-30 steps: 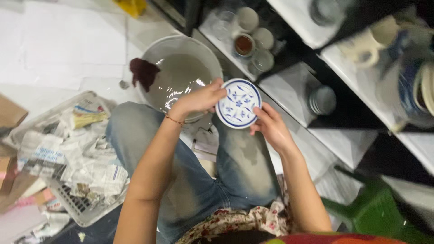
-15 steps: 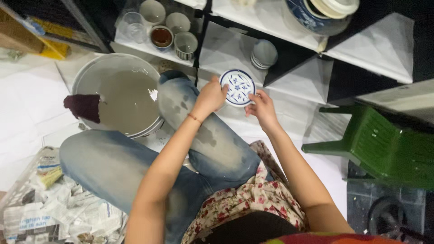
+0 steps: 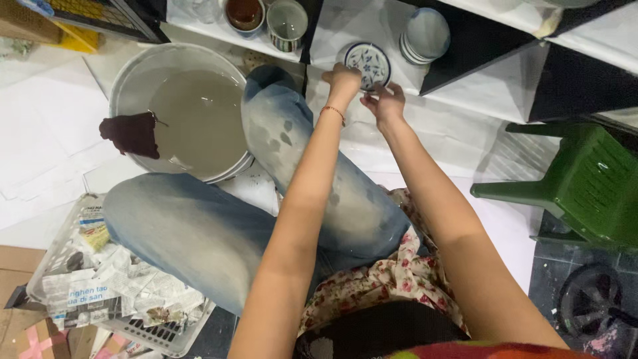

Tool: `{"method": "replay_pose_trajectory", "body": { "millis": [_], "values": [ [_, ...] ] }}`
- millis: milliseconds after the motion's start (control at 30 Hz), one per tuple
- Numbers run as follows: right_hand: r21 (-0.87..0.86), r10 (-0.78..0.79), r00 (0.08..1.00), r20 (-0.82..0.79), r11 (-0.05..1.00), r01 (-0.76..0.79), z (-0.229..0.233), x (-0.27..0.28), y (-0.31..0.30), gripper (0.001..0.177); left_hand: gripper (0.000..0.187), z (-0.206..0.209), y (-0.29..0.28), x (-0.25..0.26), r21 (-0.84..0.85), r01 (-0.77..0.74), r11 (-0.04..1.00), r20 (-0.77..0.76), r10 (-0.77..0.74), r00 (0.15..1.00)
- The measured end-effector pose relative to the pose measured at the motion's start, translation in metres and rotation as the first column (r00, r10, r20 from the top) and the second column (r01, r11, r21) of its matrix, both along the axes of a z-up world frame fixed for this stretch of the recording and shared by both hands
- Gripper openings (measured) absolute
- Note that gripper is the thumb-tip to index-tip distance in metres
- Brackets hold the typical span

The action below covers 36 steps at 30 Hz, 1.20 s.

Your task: The person washes ceramic plates and bowls in a bucket of water using a dark cloth, then dries them and places them on a nearby shelf. The person also wraps some items in newspaper.

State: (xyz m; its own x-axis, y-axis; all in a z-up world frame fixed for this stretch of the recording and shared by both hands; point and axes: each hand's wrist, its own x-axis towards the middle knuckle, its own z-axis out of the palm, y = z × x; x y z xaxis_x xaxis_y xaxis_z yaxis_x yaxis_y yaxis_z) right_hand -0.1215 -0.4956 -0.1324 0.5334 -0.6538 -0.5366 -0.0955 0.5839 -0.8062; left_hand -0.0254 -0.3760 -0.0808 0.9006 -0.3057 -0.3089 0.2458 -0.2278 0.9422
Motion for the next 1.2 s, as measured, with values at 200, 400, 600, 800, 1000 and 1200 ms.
{"method": "replay_pose_trajectory", "body": {
  "millis": [200,400,600,800,1000,1200],
  "values": [
    [-0.036,-0.005,0.986,0.166,0.999,0.011,-0.013,0.031,-0.016,0.031,0.034,0.007,0.001,0.017,0.541,-0.041,0.840,0.706,-0.427,0.565],
    [0.005,0.141,0.974,0.180,0.990,-0.144,0.028,-0.007,0.002,0.025,0.031,-0.002,-0.008,0.001,-0.505,-0.259,0.823,-0.446,0.007,0.895],
    [0.097,0.241,0.911,0.335,0.953,-0.288,0.121,-0.027,0.052,0.037,0.039,0.031,0.013,-0.024,-0.737,-0.150,0.659,-0.391,-0.235,0.890],
    [-0.675,0.591,0.765,0.256,0.676,-0.296,0.195,-0.027,0.127,0.069,0.066,0.118,0.080,-0.067,-0.978,-0.165,0.126,-0.203,-0.409,0.890],
    [-0.737,0.712,0.684,0.161,0.548,-0.396,0.216,0.011,0.175,0.022,0.076,0.182,0.180,-0.076,-0.997,-0.071,-0.017,-0.065,-0.233,0.970],
    [-0.751,0.842,0.504,-0.195,0.202,-0.629,0.212,0.047,0.230,0.057,0.066,0.186,0.261,-0.076,-0.921,0.171,0.349,0.205,0.061,0.977]
  ]
}}
